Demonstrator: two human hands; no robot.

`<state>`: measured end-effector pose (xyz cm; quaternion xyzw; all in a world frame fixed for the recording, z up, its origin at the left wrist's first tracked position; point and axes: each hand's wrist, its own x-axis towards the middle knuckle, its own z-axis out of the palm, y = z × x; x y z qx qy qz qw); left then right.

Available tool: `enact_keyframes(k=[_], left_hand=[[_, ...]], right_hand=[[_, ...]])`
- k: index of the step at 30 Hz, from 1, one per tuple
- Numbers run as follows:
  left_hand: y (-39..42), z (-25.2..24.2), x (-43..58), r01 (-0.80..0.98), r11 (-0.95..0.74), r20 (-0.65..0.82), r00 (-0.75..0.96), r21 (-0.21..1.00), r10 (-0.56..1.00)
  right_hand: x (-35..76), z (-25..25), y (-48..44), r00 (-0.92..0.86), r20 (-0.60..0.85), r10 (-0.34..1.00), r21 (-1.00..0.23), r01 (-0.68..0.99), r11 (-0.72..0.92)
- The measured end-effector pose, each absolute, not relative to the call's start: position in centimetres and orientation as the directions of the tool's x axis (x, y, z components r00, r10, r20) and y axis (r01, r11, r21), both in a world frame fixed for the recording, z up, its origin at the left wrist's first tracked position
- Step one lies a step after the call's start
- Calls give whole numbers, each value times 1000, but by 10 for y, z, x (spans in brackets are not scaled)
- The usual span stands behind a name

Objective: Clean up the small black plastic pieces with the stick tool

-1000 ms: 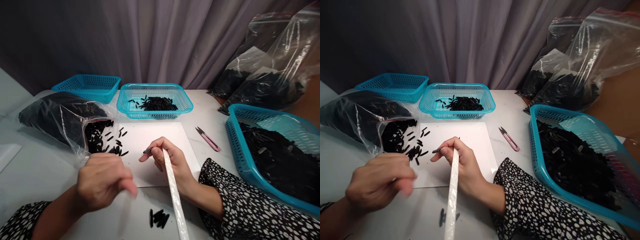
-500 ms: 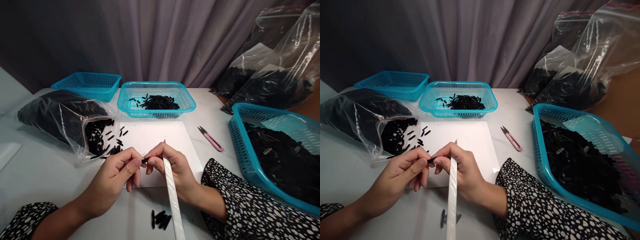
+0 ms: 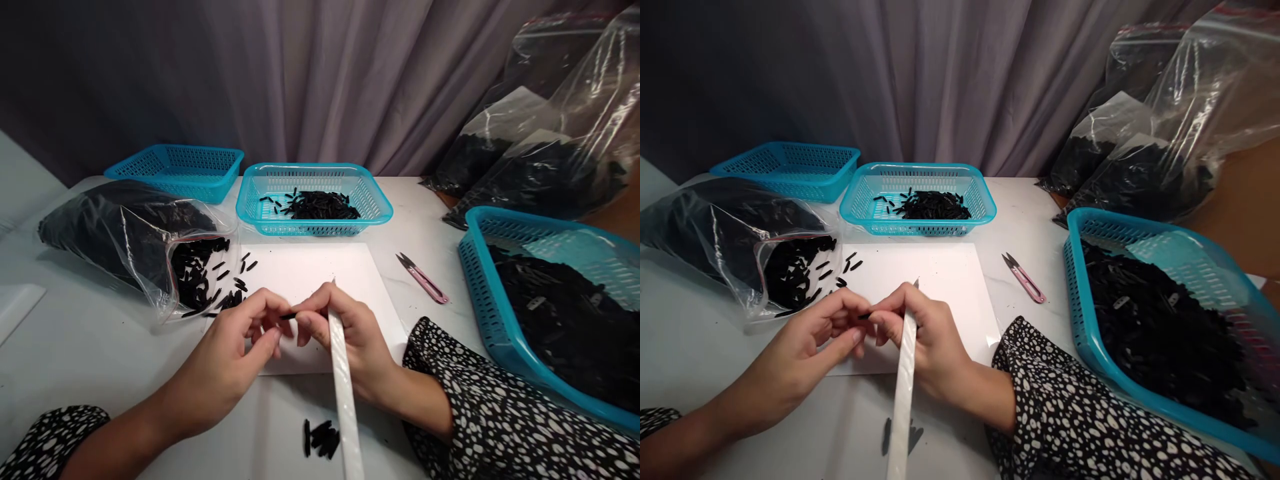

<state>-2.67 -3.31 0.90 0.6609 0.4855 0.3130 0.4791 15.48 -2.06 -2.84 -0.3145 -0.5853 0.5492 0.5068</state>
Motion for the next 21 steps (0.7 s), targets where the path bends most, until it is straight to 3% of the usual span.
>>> enact_keyframes(k=[5,11,17,21], left_hand=[[-28,6,-27,577,-290,83,357,764,930],[-32,5,-24,540,-401,371,170,740,913],[-32,2,-27,434,-361,355,99,825,930],[-30,3,-28,402,-334,322,101,852,941]], right_hand=[[156,-27,-16,-244,194,950,-967,-213,142],[154,-26,-19,-276,143,950,-975,-207,86],[154,-26,-21,-380,85,921,-973,-230,-5],[164,-20,-14,-353,138,925,-984,-156,87]])
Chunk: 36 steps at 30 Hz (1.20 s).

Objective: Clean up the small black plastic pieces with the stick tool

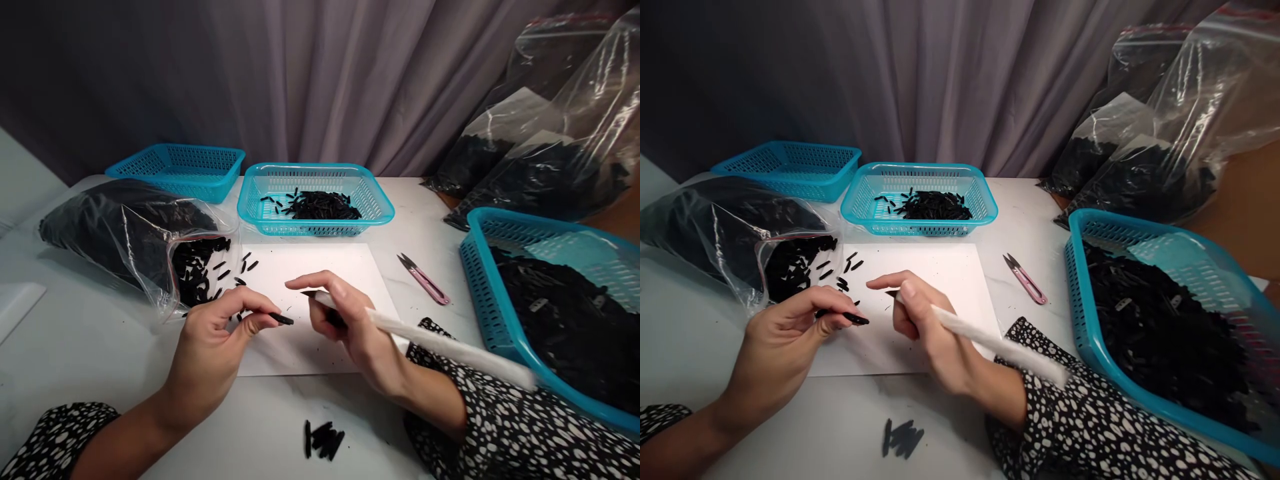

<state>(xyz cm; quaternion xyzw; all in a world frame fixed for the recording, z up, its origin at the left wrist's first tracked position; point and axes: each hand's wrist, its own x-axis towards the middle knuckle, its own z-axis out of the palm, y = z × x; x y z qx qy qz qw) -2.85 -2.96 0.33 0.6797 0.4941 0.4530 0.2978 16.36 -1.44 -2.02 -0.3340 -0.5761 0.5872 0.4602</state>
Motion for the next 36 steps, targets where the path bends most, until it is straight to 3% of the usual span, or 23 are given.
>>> enact_keyframes(k=[5,10,13,36], left_hand=[[-28,3,-30,440,-334,317,116,834,942],[-27,2,-32,455,-326,301,130,829,945],[-27,1,-31,461,-343,311,145,819,939],[-27,3,-30,502,-422,399,158,755,903]], right_hand=[[170,-13,-18,-321,263,910,-951,72,300],[164,-26,-29,-358,506,785,-845,-27,533],[163,-30,-28,-399,572,717,-790,-32,612],[162,-28,-26,-366,544,755,-804,29,594]])
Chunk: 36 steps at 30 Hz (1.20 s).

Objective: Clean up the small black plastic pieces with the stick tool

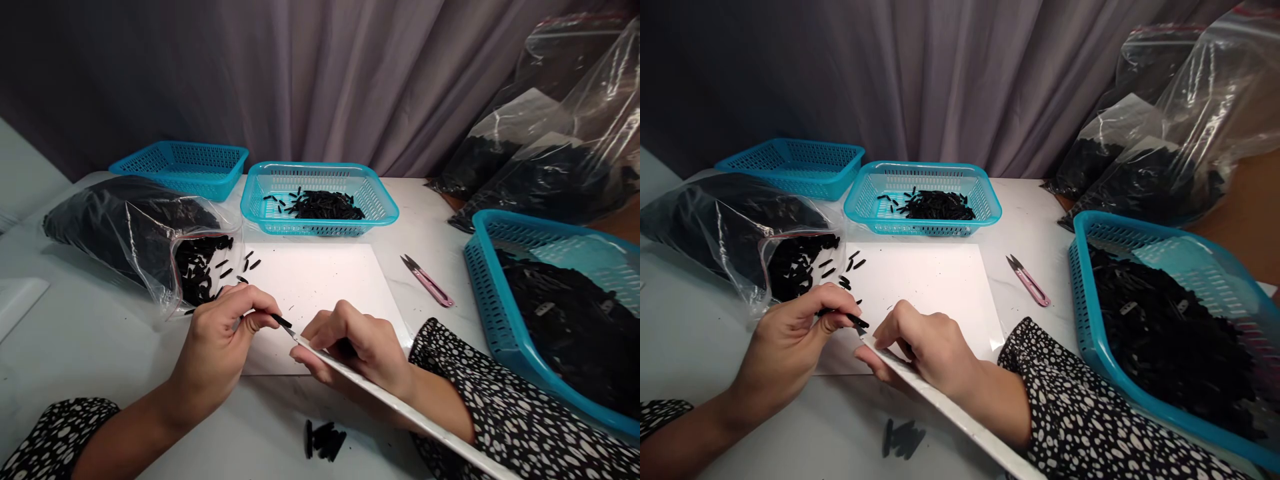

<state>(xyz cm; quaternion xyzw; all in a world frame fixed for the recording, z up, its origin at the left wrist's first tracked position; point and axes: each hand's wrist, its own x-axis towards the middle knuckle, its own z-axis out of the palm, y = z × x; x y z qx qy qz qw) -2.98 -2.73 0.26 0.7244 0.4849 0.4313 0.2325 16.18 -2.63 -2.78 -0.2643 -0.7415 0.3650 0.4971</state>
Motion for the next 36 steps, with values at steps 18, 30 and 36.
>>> enact_keyframes(k=[18,30,36], left_hand=[[-27,3,-29,563,-578,554,237,591,798],[-34,0,-32,457,-324,298,130,829,946],[-35,-1,-31,335,-248,228,98,909,969]], right_hand=[[161,-32,-29,-350,512,784,-821,67,566],[169,-8,-23,-515,801,306,-233,204,951],[166,-27,-25,-250,672,697,-706,67,705]])
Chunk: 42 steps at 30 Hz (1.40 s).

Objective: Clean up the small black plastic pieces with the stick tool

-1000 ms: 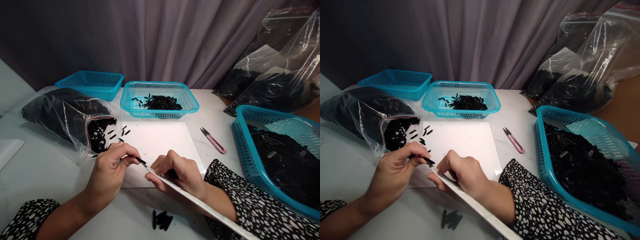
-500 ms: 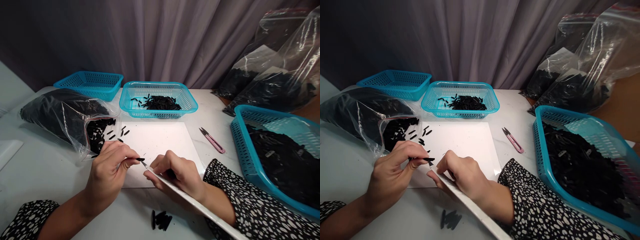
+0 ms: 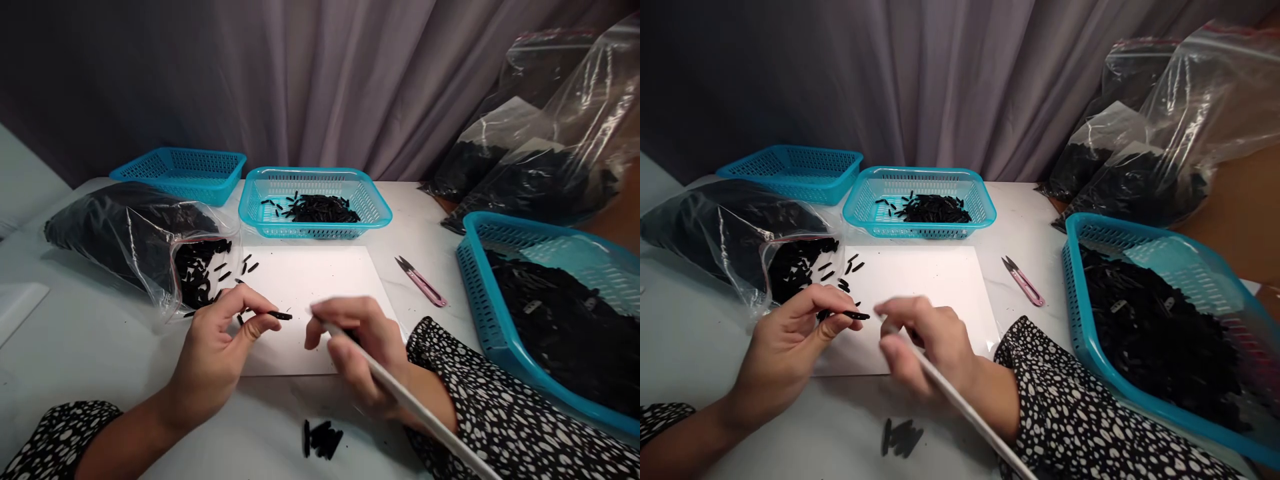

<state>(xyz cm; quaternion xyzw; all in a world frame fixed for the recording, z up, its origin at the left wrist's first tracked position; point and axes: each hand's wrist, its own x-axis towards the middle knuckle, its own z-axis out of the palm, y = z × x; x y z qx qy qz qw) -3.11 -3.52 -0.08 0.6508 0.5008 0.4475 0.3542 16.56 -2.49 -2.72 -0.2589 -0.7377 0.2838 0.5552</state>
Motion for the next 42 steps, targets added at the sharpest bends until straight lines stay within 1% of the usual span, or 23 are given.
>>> enact_keyframes(k=[1,3,5,7,9,11,12,13,15,16,17,20,22,25,28,30,32,33,34,36,38,40,42], left_hand=[[-36,-1,-29,309,-214,187,115,926,976],[-36,-2,-25,210,-112,78,166,971,983],[-34,-3,-22,82,-4,-13,209,997,978],[-28,-1,-22,42,47,-56,228,998,972],[-20,5,-29,154,24,-66,271,988,960],[-10,14,-44,344,-89,14,217,935,976],[-5,18,-52,455,-167,93,181,874,979],[-1,22,-61,574,-241,146,206,783,968],[3,25,-76,700,-342,103,361,628,927],[4,25,-81,713,-385,42,448,586,893],[4,24,-84,733,-402,-9,486,548,874],[3,13,-82,777,-439,-73,522,450,850],[4,3,-76,784,-476,-34,531,398,847],[8,-12,-67,778,-517,96,520,356,848],[10,-20,-62,765,-539,155,520,352,840],[8,-20,-58,755,-554,194,521,351,832],[4,-15,-53,744,-549,245,491,380,836],[1,-11,-49,737,-530,262,460,420,848],[-2,-8,-45,717,-486,277,399,500,874],[-10,-2,-37,630,-332,191,283,702,940],[-17,2,-29,469,-174,71,229,866,971],[-21,4,-25,318,-46,-11,176,947,984],[-21,6,-24,214,30,-61,140,976,988]], right_hand=[[164,-29,-24,-233,606,760,-776,35,630],[160,-31,-22,-256,495,831,-862,-21,507],[154,-30,-19,-302,426,853,-902,-75,424],[151,-28,-16,-302,346,888,-937,-153,313],[150,-27,-11,-292,222,930,-951,-277,140],[152,-27,-6,-312,110,944,-917,-399,-25],[154,-27,-4,-334,69,940,-892,-444,-92],[156,-27,-1,-352,51,934,-864,-486,-136],[159,-27,2,-396,34,918,-827,-527,-196],[160,-27,3,-414,35,909,-821,-531,-210],[160,-28,4,-430,37,902,-823,-525,-216],[159,-32,3,-440,40,897,-842,-499,-207],[158,-35,3,-430,36,902,-850,-488,-199],[158,-39,3,-400,31,916,-881,-444,-163],[158,-42,3,-315,45,948,-949,-309,-58],[158,-43,3,-257,91,962,-981,-191,42],[156,-44,3,-234,156,960,-985,-103,135],[155,-44,3,-235,183,955,-982,-79,169],[154,-45,2,-241,202,949,-979,-69,191],[153,-46,1,-262,219,940,-975,-80,205],[152,-46,0,-291,231,928,-972,-118,205],[153,-45,-1,-320,252,913,-965,-154,212],[153,-43,-2,-343,276,898,-957,-182,225]])
